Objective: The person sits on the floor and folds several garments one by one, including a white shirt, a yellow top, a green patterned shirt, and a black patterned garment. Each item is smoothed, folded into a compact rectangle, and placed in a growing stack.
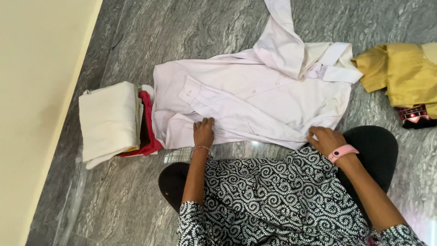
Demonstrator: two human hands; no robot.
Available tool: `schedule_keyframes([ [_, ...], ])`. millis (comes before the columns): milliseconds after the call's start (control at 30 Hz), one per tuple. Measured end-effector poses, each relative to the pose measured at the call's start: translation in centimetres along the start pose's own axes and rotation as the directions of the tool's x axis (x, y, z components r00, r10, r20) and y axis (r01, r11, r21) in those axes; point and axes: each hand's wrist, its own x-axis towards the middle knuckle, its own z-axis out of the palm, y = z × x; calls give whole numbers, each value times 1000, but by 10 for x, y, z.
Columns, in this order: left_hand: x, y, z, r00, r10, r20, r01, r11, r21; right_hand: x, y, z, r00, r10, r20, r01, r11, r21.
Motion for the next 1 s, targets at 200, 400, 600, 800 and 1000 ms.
schedule_keyframes([
  [200, -63, 3, -19, 939, -160, 305, 207, 970, -127, 47, 22, 30, 976, -91, -198, 160, 914, 372],
  [400, -92, 2, -40, 830, -234, 506, 357, 920, -161, 94, 56, 86, 893, -155, -422, 324, 873, 365],
  [600, -19, 1, -4, 914, -405, -27, 307, 734, -606, 111, 66, 111, 940, -76, -333, 182, 936, 301],
  [800, 45, 43, 68, 696, -630, 345, 342, -132, -931, 100, 52, 92, 978, -38, -205, 96, 954, 283],
  [1000, -3, 24, 43, 748, -529, 401, 138, -467, -873, 82, 38, 55, 990, 22, 137, -49, 980, 192],
])
